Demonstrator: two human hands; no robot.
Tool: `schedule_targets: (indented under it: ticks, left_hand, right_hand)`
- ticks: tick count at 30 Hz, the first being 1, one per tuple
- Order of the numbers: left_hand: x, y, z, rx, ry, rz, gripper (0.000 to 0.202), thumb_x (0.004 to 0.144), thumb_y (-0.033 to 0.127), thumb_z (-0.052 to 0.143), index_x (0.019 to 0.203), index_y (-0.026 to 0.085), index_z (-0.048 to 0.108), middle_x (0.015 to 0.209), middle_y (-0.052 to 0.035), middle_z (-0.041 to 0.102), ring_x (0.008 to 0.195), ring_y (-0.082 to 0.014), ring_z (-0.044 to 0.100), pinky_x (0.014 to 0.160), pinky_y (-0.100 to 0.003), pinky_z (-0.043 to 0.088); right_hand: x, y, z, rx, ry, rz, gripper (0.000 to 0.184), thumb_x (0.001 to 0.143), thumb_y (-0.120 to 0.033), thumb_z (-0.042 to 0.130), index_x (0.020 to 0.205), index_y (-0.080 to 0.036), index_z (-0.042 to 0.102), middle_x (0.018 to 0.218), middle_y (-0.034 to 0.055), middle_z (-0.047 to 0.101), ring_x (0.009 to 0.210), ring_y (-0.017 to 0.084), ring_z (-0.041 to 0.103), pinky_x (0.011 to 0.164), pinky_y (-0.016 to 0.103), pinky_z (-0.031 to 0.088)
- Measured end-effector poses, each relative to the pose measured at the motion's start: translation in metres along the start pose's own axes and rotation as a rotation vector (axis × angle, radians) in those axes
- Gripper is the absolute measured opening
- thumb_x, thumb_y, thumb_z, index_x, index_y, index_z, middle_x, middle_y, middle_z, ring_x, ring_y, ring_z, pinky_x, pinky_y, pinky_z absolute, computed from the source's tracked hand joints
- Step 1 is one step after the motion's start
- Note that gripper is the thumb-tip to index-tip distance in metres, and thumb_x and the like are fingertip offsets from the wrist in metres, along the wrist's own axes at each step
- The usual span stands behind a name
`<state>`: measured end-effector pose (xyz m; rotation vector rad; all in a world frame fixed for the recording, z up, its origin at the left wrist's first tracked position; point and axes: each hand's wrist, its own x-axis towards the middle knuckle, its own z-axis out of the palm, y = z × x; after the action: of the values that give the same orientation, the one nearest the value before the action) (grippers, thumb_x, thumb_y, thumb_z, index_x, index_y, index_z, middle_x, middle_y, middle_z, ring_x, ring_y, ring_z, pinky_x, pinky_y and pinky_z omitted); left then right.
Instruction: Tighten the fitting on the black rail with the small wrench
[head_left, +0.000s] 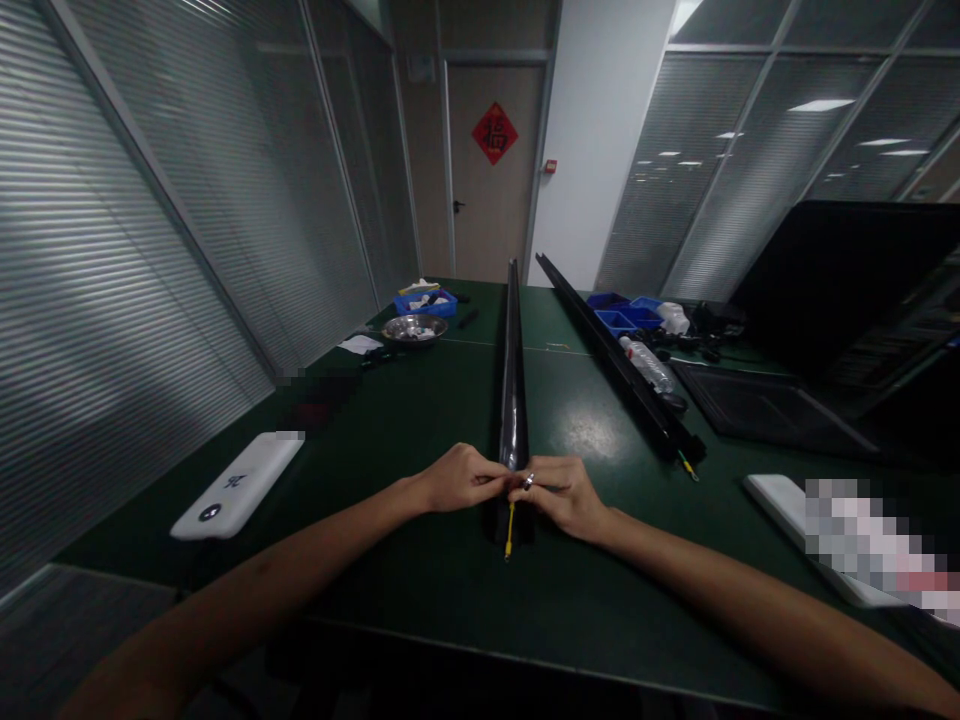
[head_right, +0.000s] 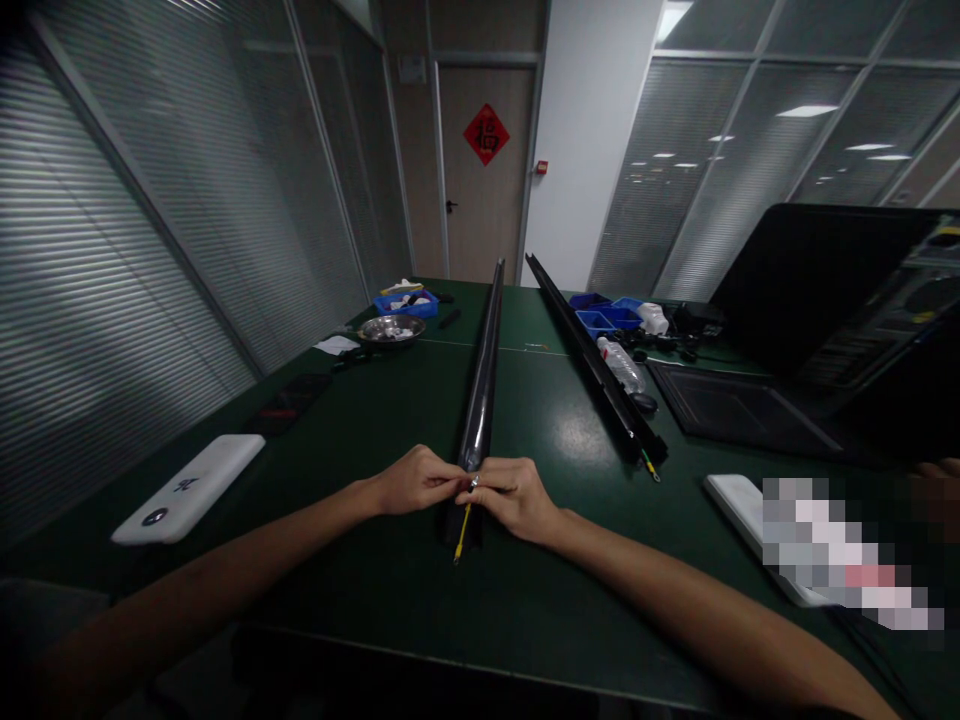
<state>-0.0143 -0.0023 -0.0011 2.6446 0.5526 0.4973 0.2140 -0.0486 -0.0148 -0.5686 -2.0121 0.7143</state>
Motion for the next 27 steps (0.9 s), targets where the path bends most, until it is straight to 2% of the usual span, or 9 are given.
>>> schedule_targets:
  ticks: [3, 8, 14, 27]
  left_hand:
    - [-0.0001, 0.0007, -0.0006, 0.008, -0.003, -0.006, 0.032, 0.103, 0.03, 0.047, 0.095, 0.015, 0.075, 0.057, 0.0027, 0.052, 0.047, -0.0084, 0.049, 0.051, -0.019, 0.03]
    - [0.0009, 0.0049, -0.0031, 0.007, -0.006, -0.043, 0.032, 0.104, 0.032, 0.046, 0.096, 0.015, 0.072, 0.06, 0.0033, 0.052, 0.049, -0.0082, 0.051, 0.052, -0.018, 0.031]
    - [0.0022, 0.0074, -0.0044, 0.016, -0.012, -0.056, 0.029, 0.103, 0.031, 0.048, 0.094, 0.015, 0.07, 0.058, 0.0043, 0.048, 0.048, -0.0079, 0.047, 0.051, -0.018, 0.03]
    - [0.0025, 0.0059, -0.0033, 0.052, -0.012, -0.046, 0.031, 0.103, 0.032, 0.046, 0.087, 0.016, 0.068, 0.058, 0.0039, 0.05, 0.047, -0.0082, 0.047, 0.052, -0.02, 0.031]
  right_hand:
    - [0.0016, -0.0028, 0.0006, -0.058, 0.047, -0.024, 0.018, 0.099, -0.03, 0.063, 0.097, -0.019, 0.077, 0.083, 0.0061, 0.07, 0.073, 0.018, 0.066, 0.065, 0.029, 0.051]
    - [0.0033, -0.0059, 0.0006, -0.13, 0.173, 0.027, 0.022, 0.102, -0.03, 0.056, 0.088, -0.017, 0.069, 0.079, 0.0039, 0.062, 0.069, 0.016, 0.059, 0.064, 0.029, 0.048]
    - [0.0008, -0.0036, -0.0008, -0.114, 0.158, 0.081, 0.028, 0.107, -0.031, 0.043, 0.095, -0.018, 0.065, 0.079, 0.0026, 0.057, 0.071, 0.016, 0.058, 0.067, 0.029, 0.047]
    - [0.0016, 0.0034, 0.0004, -0.11, 0.149, 0.076, 0.03, 0.107, -0.031, 0.043, 0.093, -0.019, 0.066, 0.085, 0.0041, 0.06, 0.075, 0.017, 0.06, 0.069, 0.03, 0.048]
